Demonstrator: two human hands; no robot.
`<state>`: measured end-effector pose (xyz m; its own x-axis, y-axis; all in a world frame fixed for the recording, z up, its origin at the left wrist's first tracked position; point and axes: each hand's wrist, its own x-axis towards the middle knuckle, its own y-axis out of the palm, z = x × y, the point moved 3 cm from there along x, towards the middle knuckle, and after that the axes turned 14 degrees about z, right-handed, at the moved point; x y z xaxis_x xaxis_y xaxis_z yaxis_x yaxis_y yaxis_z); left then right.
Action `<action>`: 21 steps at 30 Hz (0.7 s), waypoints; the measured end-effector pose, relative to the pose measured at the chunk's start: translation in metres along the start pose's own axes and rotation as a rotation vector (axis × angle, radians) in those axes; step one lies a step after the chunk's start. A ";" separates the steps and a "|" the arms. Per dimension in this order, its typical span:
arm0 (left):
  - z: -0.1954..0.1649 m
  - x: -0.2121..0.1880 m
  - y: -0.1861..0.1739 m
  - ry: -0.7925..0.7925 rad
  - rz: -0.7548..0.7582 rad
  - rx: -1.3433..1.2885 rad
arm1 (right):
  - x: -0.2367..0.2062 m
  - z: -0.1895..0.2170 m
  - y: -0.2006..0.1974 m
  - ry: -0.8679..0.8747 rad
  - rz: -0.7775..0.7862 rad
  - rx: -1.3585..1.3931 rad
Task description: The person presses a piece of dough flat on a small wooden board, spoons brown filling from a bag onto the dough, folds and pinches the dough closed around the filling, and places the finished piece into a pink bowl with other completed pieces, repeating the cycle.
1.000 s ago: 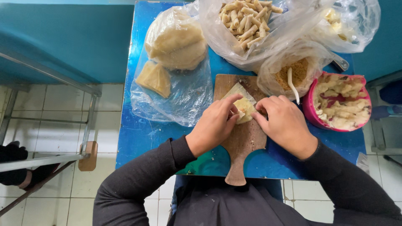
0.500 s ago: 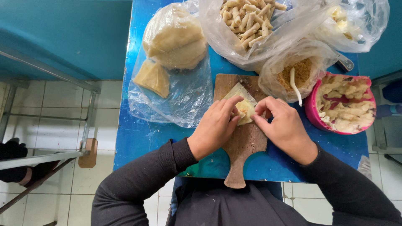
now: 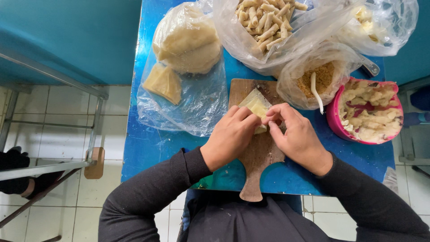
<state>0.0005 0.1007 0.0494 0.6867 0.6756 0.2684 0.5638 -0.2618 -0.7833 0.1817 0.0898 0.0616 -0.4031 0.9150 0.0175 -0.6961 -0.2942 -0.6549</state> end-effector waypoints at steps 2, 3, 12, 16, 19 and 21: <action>0.001 -0.001 0.002 0.006 0.004 0.027 | -0.001 0.001 -0.004 0.002 0.010 -0.005; 0.001 -0.001 0.002 0.008 0.006 0.040 | -0.001 0.003 -0.006 -0.007 0.018 -0.051; -0.001 0.000 -0.005 -0.025 0.034 -0.020 | 0.000 0.013 -0.013 -0.254 0.037 -0.448; -0.002 -0.002 -0.008 0.018 0.026 -0.014 | 0.006 -0.001 -0.008 -0.168 0.015 -0.349; -0.001 0.001 -0.002 -0.015 0.005 0.014 | 0.012 -0.009 -0.008 -0.146 0.039 -0.289; 0.001 0.003 0.003 -0.048 -0.007 0.023 | 0.012 -0.010 -0.010 -0.159 0.060 -0.295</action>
<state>0.0033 0.1028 0.0471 0.6595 0.7098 0.2475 0.5574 -0.2409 -0.7945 0.1898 0.1065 0.0609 -0.5424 0.8368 0.0747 -0.4757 -0.2326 -0.8483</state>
